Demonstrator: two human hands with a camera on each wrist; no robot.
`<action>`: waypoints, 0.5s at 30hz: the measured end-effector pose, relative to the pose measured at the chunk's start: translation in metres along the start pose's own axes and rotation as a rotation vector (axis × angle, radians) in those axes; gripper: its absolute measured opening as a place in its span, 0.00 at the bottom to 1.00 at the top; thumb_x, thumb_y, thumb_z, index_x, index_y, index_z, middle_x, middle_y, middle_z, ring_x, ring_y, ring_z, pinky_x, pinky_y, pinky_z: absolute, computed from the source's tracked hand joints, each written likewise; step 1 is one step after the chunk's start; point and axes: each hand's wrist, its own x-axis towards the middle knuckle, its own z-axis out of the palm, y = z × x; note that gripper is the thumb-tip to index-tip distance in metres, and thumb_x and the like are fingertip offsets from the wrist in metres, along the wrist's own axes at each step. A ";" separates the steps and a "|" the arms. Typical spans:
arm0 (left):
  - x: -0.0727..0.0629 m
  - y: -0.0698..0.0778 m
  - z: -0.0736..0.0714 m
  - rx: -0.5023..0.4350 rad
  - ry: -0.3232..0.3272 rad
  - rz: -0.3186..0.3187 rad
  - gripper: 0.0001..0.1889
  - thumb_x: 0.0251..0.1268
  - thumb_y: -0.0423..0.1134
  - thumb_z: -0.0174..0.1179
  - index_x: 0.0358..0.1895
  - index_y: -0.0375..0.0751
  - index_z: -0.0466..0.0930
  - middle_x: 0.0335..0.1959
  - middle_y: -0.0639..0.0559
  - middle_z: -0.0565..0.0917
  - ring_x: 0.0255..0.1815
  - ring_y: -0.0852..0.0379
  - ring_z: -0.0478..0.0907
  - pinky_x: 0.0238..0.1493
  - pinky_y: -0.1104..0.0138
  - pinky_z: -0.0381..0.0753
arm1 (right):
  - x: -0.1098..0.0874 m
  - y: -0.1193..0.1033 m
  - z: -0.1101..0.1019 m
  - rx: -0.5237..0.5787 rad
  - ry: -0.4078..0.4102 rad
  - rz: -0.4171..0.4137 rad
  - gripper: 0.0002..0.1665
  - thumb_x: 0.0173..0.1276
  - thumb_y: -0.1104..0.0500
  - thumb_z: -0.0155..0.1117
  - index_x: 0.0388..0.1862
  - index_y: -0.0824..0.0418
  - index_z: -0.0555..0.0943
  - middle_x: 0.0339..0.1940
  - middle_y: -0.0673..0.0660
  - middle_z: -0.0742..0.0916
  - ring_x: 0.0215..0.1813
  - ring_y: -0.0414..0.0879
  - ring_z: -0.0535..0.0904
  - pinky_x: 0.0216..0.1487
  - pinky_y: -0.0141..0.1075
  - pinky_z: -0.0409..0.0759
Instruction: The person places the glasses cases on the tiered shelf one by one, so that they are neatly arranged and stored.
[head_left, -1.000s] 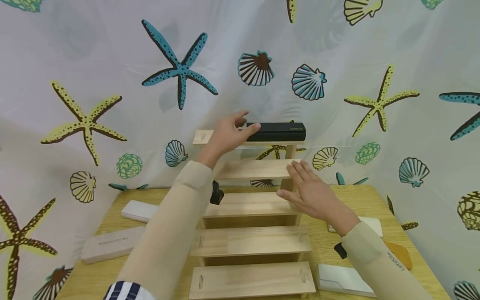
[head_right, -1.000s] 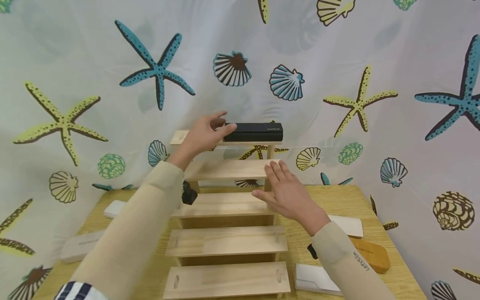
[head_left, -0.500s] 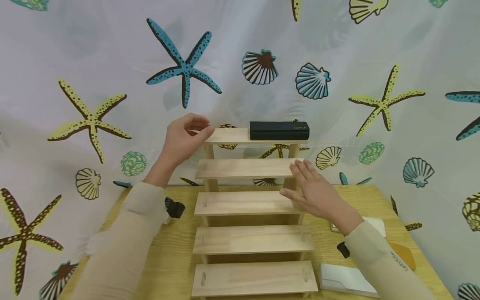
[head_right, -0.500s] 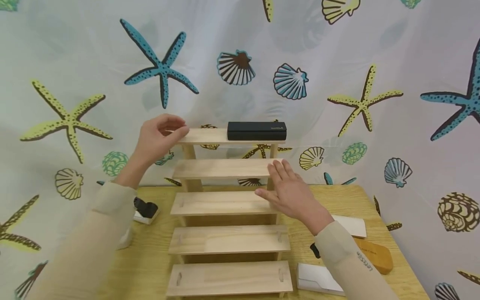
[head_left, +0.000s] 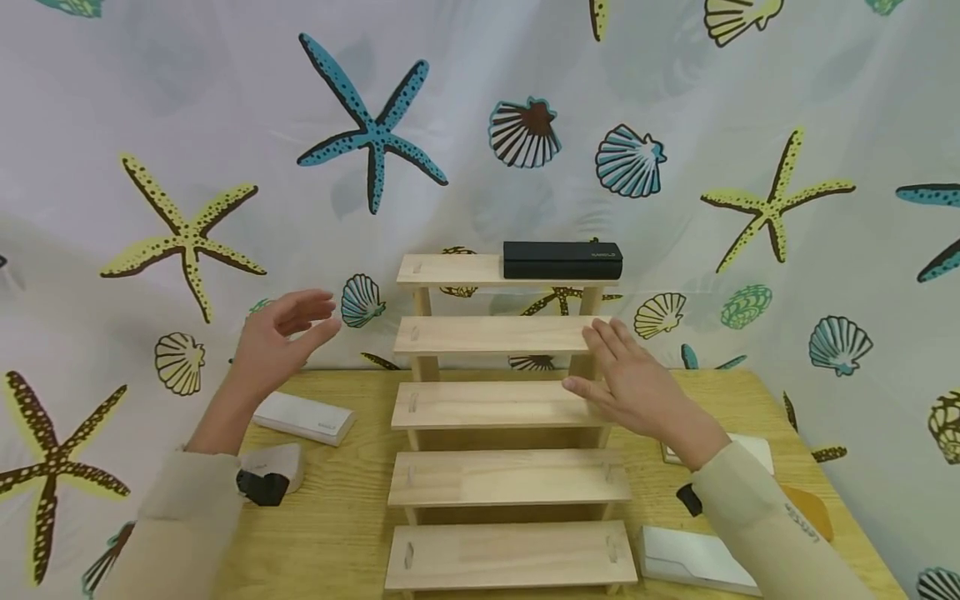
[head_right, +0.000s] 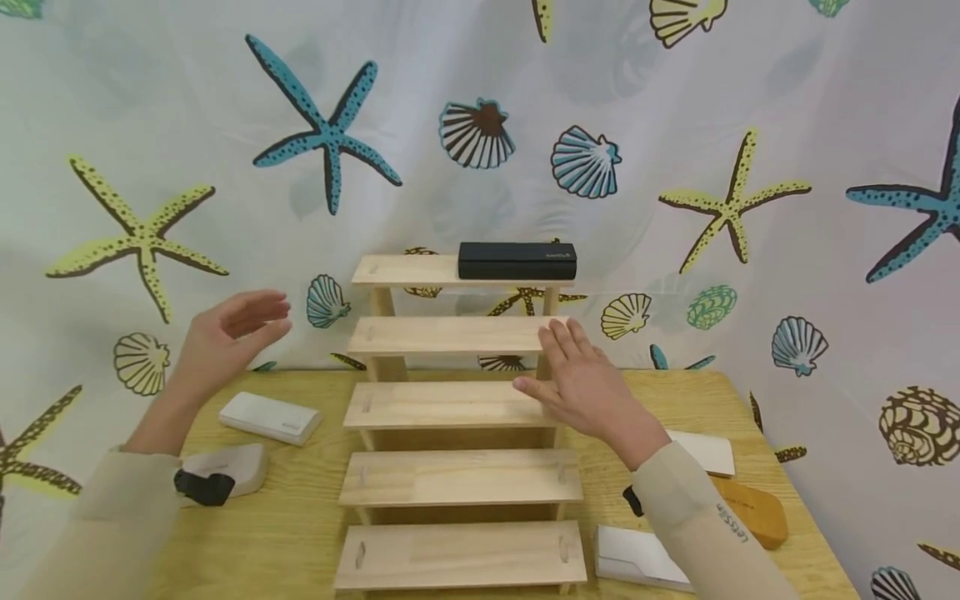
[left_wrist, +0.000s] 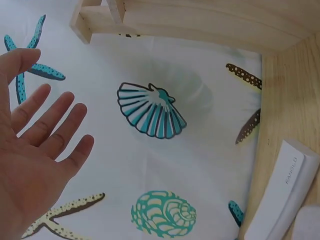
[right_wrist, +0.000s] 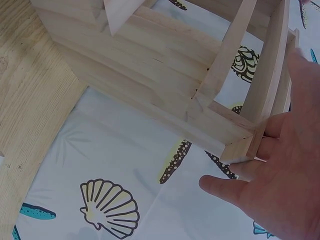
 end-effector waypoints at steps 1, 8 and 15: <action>-0.006 -0.005 -0.003 0.001 0.002 -0.007 0.24 0.74 0.37 0.67 0.70 0.40 0.78 0.52 0.76 0.82 0.56 0.76 0.79 0.59 0.82 0.74 | 0.000 0.000 0.000 0.002 -0.003 0.003 0.54 0.82 0.33 0.53 0.87 0.68 0.51 0.88 0.69 0.55 0.89 0.67 0.44 0.85 0.61 0.53; -0.044 -0.038 -0.023 0.043 0.022 -0.069 0.27 0.74 0.37 0.67 0.74 0.41 0.75 0.54 0.80 0.81 0.57 0.82 0.76 0.57 0.86 0.71 | 0.000 -0.001 -0.002 0.002 -0.022 0.005 0.54 0.82 0.33 0.52 0.87 0.68 0.50 0.88 0.68 0.54 0.89 0.67 0.43 0.85 0.61 0.53; -0.082 -0.070 -0.038 0.086 -0.004 -0.210 0.31 0.75 0.43 0.66 0.77 0.40 0.71 0.55 0.84 0.75 0.57 0.85 0.72 0.52 0.87 0.70 | 0.000 -0.001 -0.002 -0.015 -0.010 0.001 0.53 0.82 0.34 0.52 0.87 0.68 0.51 0.88 0.69 0.55 0.89 0.67 0.44 0.85 0.60 0.52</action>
